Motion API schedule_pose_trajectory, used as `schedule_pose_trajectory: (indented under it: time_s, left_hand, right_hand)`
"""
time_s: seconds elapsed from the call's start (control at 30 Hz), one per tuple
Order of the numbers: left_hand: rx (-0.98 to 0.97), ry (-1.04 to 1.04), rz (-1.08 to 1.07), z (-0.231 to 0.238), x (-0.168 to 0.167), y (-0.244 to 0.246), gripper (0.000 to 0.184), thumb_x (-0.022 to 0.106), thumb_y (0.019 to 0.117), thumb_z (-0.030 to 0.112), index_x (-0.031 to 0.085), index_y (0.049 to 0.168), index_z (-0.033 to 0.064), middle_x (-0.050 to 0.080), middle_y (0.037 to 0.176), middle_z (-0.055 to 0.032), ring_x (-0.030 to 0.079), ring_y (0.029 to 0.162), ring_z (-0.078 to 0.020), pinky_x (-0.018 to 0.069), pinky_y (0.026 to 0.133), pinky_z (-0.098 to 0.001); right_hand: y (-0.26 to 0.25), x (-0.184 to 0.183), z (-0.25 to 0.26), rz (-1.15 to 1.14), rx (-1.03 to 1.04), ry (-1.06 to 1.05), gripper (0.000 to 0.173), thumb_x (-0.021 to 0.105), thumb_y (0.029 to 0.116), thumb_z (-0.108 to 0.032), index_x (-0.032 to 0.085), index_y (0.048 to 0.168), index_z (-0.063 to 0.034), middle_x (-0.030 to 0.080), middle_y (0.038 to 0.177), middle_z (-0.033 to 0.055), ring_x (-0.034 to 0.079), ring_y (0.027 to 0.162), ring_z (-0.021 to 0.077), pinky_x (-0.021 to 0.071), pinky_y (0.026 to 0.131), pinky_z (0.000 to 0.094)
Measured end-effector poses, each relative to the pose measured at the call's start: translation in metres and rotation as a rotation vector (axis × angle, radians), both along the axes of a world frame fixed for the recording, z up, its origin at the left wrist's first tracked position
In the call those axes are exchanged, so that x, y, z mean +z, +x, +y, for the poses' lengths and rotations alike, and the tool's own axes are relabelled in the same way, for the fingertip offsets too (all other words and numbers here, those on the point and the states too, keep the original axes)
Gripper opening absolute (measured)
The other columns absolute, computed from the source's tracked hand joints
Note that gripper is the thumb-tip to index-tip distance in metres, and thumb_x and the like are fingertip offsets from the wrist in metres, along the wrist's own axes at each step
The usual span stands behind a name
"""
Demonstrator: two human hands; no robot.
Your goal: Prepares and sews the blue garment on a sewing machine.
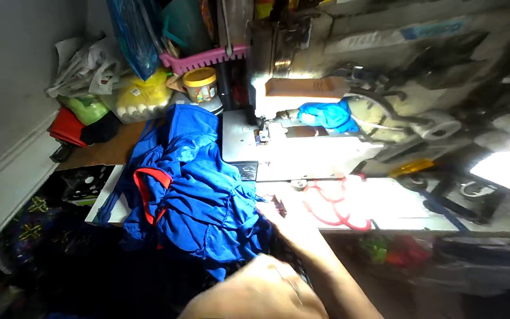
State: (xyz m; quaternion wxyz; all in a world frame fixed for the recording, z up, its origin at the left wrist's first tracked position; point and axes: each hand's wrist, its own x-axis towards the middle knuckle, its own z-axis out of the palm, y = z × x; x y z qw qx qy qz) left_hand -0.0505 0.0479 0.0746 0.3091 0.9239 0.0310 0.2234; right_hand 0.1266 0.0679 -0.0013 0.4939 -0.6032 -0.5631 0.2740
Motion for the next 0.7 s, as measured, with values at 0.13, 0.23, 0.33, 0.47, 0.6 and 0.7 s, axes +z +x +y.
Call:
schedule_pose_trajectory:
  time_s: [0.13,0.23,0.33,0.47,0.6,0.7]
  left_hand:
    - [0.668,0.253,0.079,0.064,-0.031,-0.018,0.028,0.056,0.1015,0.04,0.077,0.102,0.0216,0.07,0.119,0.0073,0.058,0.126,-0.0121,0.0391,0.112,-0.0466]
    - [0.804,0.27,0.284,0.083,-0.056,-0.026,0.021,0.059,0.0963,0.037,0.072,0.105,0.0227,0.066,0.132,0.0078,0.049,0.138,-0.0168,0.0276,0.117,-0.0566]
    - [0.798,0.296,0.284,0.078,-0.062,-0.026,0.019,0.058,0.0961,0.032,0.073,0.101,0.0223,0.067,0.132,0.0076,0.051,0.138,-0.0179,0.0283,0.116,-0.06]
    - [0.801,0.291,0.202,0.078,-0.069,-0.025,0.025,0.056,0.0949,0.033,0.073,0.112,0.0248,0.065,0.136,0.0071,0.05,0.139,-0.0179,0.0272,0.117,-0.06]
    - [0.815,0.271,0.103,0.071,-0.066,-0.022,0.037,0.056,0.0925,0.031,0.07,0.127,0.0271,0.058,0.146,0.0046,0.039,0.148,-0.0252,0.022,0.119,-0.0625]
    - [0.627,0.157,-0.033,0.043,-0.055,-0.01,0.045,0.054,0.0985,0.039,0.064,0.139,0.0201,0.052,0.153,-0.0029,0.031,0.153,-0.0299,0.0161,0.121,-0.0665]
  right_hand:
    - [-0.007,-0.008,0.014,-0.073,0.048,-0.011,0.015,0.065,0.0961,-0.023,0.07,0.096,-0.0084,0.066,0.082,0.001,0.063,0.075,0.0086,0.0547,0.07,0.0293]
    - [0.009,0.0,0.009,0.14,-0.027,-0.115,0.018,0.063,0.0987,-0.021,0.067,0.099,-0.0032,0.062,0.076,0.0019,0.06,0.065,0.0086,0.0524,0.061,0.0281]
    - [0.036,0.015,-0.017,0.572,-0.191,-0.176,0.013,0.051,0.1055,-0.016,0.057,0.096,-0.0093,0.048,0.06,-0.0054,0.043,0.045,0.0023,0.0387,0.043,0.0185]
    - [0.05,0.036,-0.044,0.855,-0.187,0.047,0.038,0.039,0.1077,-0.022,0.064,0.081,-0.0119,0.053,0.055,-0.0042,0.044,0.041,-0.0002,0.039,0.039,0.0144]
    - [0.031,0.05,-0.063,0.872,0.065,0.147,0.024,0.061,0.1006,-0.039,0.069,0.094,-0.0176,0.063,0.068,-0.006,0.053,0.05,-0.0029,0.0448,0.045,0.0125]
    - [0.023,0.069,-0.074,0.895,0.415,0.199,0.019,0.056,0.1038,-0.036,0.065,0.1,-0.0201,0.061,0.075,-0.0096,0.054,0.057,-0.0055,0.0449,0.05,0.0104]
